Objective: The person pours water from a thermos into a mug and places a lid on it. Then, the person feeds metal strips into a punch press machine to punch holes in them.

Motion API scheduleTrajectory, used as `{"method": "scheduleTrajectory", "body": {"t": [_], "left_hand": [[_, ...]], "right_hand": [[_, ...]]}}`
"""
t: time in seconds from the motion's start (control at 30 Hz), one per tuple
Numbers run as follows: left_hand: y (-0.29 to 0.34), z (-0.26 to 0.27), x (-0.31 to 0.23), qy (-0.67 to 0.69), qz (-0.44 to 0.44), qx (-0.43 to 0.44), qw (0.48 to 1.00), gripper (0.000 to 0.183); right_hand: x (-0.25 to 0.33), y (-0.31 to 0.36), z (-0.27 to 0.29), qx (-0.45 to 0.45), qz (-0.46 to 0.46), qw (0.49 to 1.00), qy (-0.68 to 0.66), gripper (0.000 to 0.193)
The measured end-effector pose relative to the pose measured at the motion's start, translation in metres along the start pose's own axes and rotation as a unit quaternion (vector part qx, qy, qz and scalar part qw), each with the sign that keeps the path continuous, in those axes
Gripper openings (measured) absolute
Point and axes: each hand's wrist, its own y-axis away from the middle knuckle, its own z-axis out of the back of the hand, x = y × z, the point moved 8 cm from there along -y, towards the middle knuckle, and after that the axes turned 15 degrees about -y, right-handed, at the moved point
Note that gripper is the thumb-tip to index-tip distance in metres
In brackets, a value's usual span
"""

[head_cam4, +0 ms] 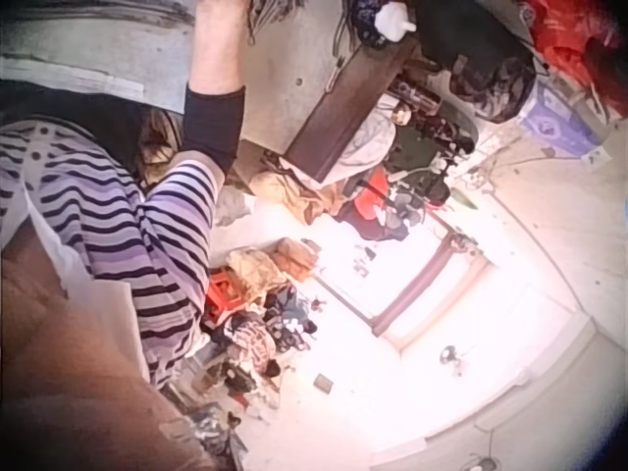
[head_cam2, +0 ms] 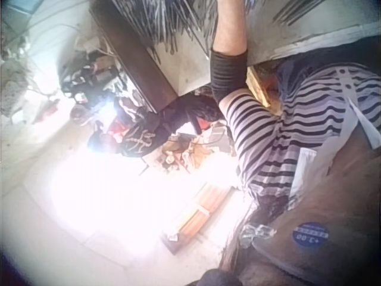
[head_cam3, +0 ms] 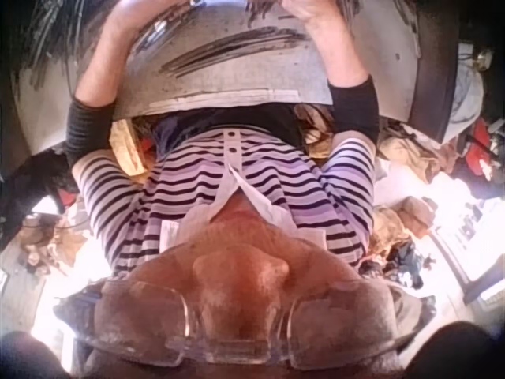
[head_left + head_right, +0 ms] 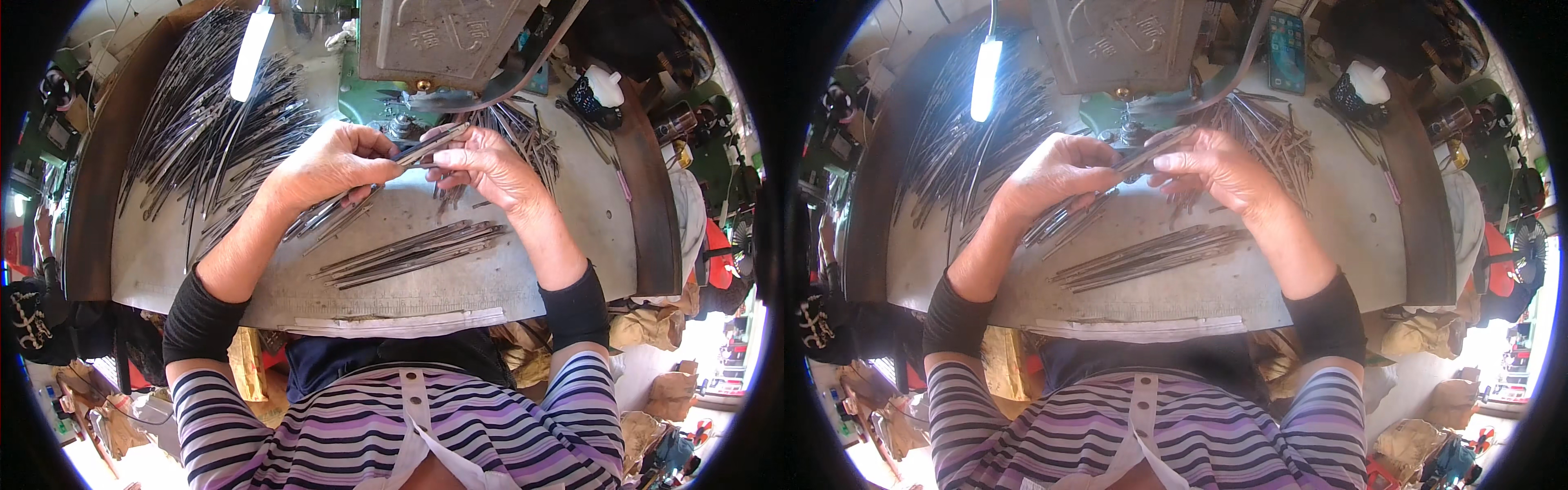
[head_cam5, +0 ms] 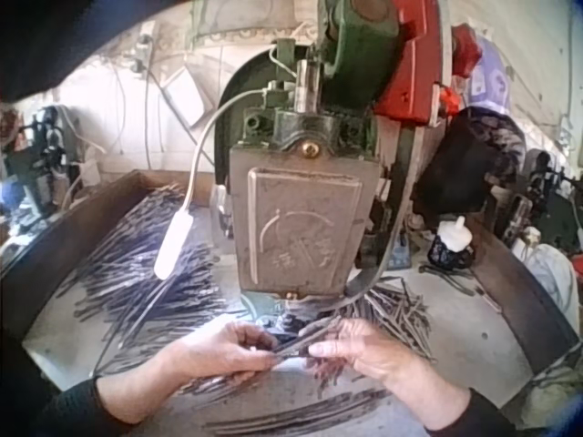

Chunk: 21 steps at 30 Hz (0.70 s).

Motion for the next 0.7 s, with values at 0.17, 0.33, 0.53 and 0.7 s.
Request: {"method": "scheduleTrajectory", "body": {"t": [0.17, 0.33, 0.53, 0.7], "left_hand": [[0.001, 0.007, -0.005, -0.106, -0.011, -0.028, 0.994, 0.030], [-0.002, 0.031, 0.002, -0.091, -0.010, -0.086, 0.992, 0.033], [-0.006, 0.035, 0.007, -0.006, -0.020, -0.140, 0.990, 0.030], [-0.011, 0.032, 0.008, 0.002, 0.007, -0.126, 0.992, 0.030]], "right_hand": [[-0.003, -0.005, 0.012, -0.031, 0.033, 0.997, -0.066, 0.021], [0.008, -0.002, 0.021, -0.100, 0.108, 0.988, -0.053, 0.018], [0.015, -0.003, 0.014, -0.046, 0.160, 0.981, -0.096, 0.022], [0.016, -0.007, 0.023, -0.039, 0.171, 0.980, -0.098, 0.023]]}}
